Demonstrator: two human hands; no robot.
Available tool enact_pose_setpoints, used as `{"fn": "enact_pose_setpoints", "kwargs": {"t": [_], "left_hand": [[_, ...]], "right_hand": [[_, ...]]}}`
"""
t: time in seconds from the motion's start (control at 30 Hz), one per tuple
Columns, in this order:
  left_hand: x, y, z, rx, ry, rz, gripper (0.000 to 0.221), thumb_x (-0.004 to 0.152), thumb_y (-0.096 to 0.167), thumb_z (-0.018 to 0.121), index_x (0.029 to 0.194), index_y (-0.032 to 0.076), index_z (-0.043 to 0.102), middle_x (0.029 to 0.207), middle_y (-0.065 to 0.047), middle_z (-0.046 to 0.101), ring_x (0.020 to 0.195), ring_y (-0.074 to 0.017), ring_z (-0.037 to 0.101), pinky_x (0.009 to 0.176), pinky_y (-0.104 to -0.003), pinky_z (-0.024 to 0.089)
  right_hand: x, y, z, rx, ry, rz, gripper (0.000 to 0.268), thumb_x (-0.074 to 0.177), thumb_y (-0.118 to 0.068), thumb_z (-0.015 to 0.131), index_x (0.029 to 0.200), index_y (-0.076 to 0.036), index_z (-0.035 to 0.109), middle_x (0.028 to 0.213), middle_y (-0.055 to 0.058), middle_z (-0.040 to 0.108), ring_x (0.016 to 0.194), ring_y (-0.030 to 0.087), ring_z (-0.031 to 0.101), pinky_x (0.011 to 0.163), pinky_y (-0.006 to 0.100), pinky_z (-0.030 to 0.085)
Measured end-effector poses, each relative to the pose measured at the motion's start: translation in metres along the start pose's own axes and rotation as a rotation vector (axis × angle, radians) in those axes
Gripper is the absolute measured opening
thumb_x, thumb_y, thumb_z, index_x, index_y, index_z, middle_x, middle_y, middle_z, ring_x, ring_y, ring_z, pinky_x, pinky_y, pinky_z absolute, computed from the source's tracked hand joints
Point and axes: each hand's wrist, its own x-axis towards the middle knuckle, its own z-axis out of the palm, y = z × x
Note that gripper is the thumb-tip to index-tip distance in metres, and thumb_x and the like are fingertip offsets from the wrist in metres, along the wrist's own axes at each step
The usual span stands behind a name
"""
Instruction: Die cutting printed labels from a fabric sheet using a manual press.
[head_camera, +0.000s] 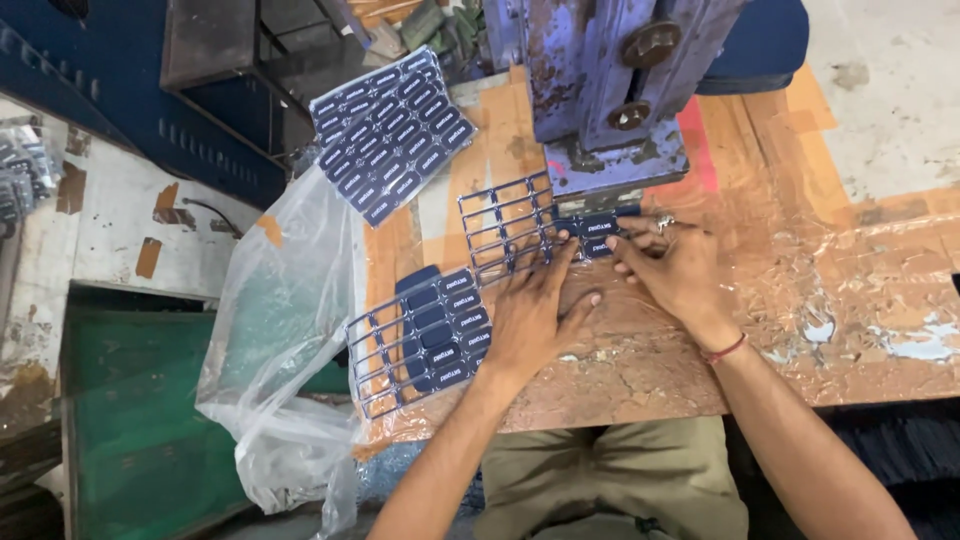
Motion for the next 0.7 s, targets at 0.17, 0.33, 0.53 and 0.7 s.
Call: {"fn": "enact_pose_setpoints", "kwargs": {"t": [0.17, 0.33, 0.53, 0.7], "left_hand": [[0.000, 0.001, 0.000, -0.007, -0.013, -0.024, 0.076, 0.098, 0.046, 0.066, 0.156, 0.004, 0.041, 0.151, -0.021, 0.054, 0.145, -0.0464, 0.045, 0.122, -0.056, 0.030], [0.001, 0.003, -0.001, -0.023, 0.003, -0.025, 0.076, 0.096, 0.045, 0.068, 0.155, 0.004, 0.042, 0.151, -0.022, 0.056, 0.144, -0.0479, 0.044, 0.118, -0.054, 0.033], [-0.009, 0.003, -0.017, -0.049, -0.035, 0.007, 0.077, 0.094, 0.041, 0.073, 0.155, 0.006, 0.045, 0.147, -0.021, 0.059, 0.141, -0.0435, 0.050, 0.119, -0.054, 0.037], [-0.029, -0.030, -0.081, 0.005, 0.052, -0.047, 0.078, 0.088, 0.032, 0.081, 0.156, 0.013, 0.050, 0.140, -0.018, 0.065, 0.132, -0.0379, 0.059, 0.116, -0.049, 0.043]], "right_hand": [[-0.002, -0.013, 0.001, -0.101, 0.015, -0.020, 0.034, 0.092, -0.011, 0.077, 0.121, 0.005, 0.072, 0.077, 0.006, 0.076, 0.062, 0.006, 0.069, 0.051, 0.021, 0.056], [-0.001, -0.011, 0.001, -0.140, 0.021, -0.015, 0.034, 0.091, -0.013, 0.078, 0.120, 0.004, 0.073, 0.077, 0.006, 0.077, 0.060, 0.006, 0.070, 0.051, 0.021, 0.056], [-0.022, -0.020, -0.012, -0.257, -0.030, 0.027, 0.025, 0.093, -0.017, 0.077, 0.109, 0.003, 0.078, 0.076, 0.006, 0.078, 0.057, 0.009, 0.068, 0.052, 0.024, 0.052], [-0.067, -0.009, -0.041, -0.255, 0.003, -0.223, 0.018, 0.093, -0.015, 0.074, 0.106, -0.003, 0.077, 0.105, 0.003, 0.076, 0.067, 0.004, 0.072, 0.057, 0.019, 0.056]]}}
